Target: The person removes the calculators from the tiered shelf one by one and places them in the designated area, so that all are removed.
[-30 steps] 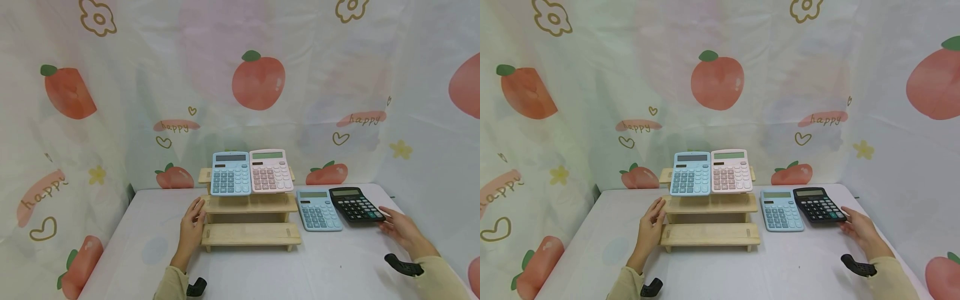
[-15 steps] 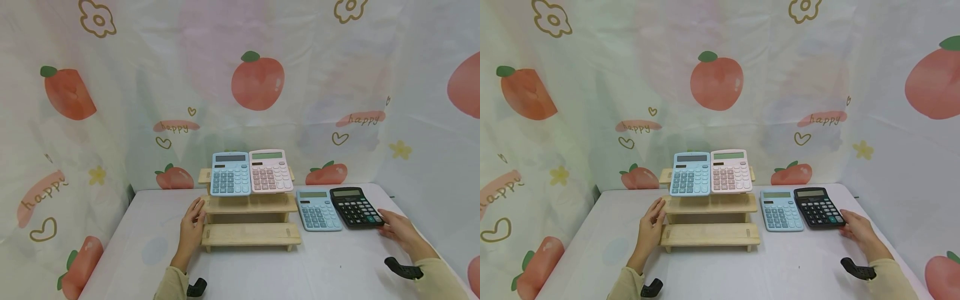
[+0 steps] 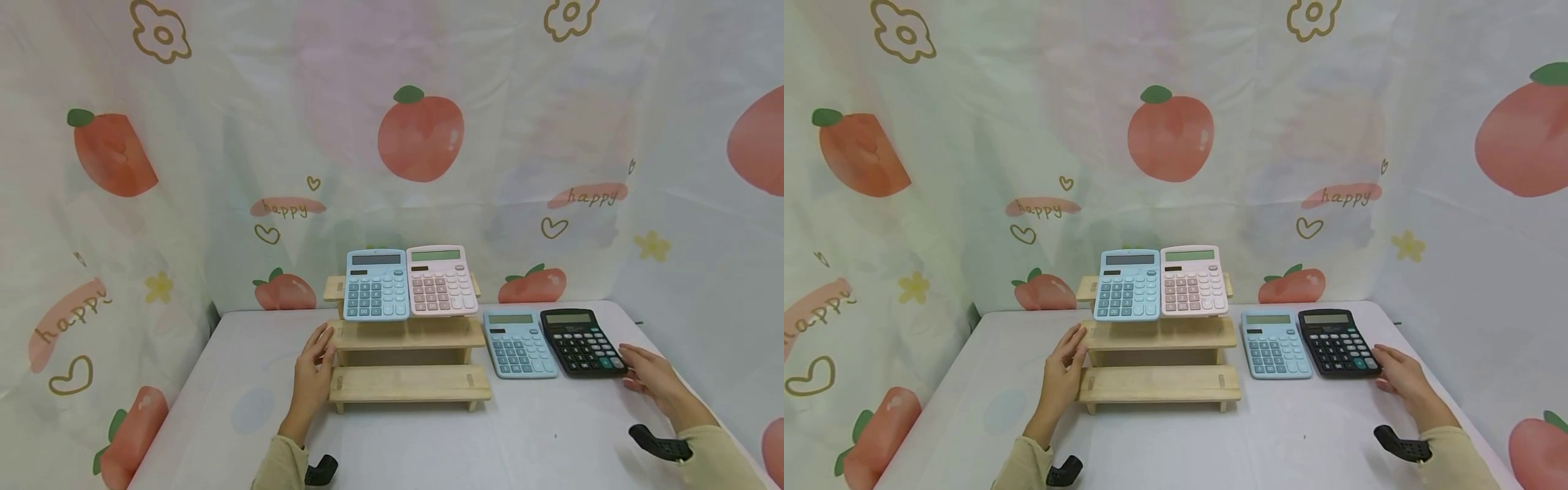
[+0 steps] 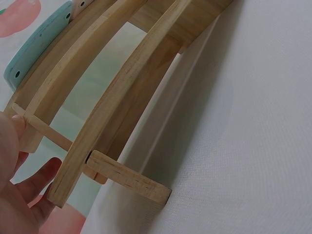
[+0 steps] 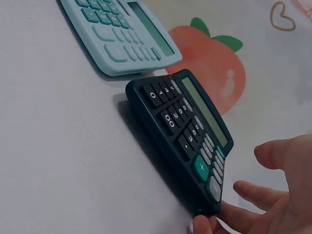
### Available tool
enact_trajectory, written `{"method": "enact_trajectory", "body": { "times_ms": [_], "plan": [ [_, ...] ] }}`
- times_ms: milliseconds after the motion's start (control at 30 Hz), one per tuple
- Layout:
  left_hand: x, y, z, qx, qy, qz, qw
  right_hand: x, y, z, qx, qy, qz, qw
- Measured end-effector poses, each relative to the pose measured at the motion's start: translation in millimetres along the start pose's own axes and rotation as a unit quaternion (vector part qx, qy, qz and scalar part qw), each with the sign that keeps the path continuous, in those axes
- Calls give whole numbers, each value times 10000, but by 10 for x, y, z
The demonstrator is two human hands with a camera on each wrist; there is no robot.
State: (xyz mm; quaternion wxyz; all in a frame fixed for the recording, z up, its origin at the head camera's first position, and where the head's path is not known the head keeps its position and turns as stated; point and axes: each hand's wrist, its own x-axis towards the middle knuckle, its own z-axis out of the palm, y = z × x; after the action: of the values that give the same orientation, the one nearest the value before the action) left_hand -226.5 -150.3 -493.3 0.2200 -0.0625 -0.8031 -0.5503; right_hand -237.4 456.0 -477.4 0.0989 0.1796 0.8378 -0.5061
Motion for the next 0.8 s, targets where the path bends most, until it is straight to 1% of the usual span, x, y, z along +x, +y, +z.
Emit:
{"method": "enact_trajectory", "body": {
  "times_ms": [133,267,433,600,700,800],
  "plan": [
    [0,-3,2,-21,11,10,10000,8,4,1,31,4,21,10000],
    [6,-20,7,-50,33,66,10000,6,-7,8,17,132,80,9999],
    [16,-26,8,-80,40,87,9999,-2,-29,24,-199,327,60,9992],
    [25,-11,12,-90,57,84,9999,77,-5,-1,-473,382,9,9981],
    [22,-13,13,-93,55,84,9999,153,65,-34,-608,396,-20,9974],
    [14,-10,10,-123,60,13,9999,210,117,-60,-694,464,-83,9965]
  ]
}}
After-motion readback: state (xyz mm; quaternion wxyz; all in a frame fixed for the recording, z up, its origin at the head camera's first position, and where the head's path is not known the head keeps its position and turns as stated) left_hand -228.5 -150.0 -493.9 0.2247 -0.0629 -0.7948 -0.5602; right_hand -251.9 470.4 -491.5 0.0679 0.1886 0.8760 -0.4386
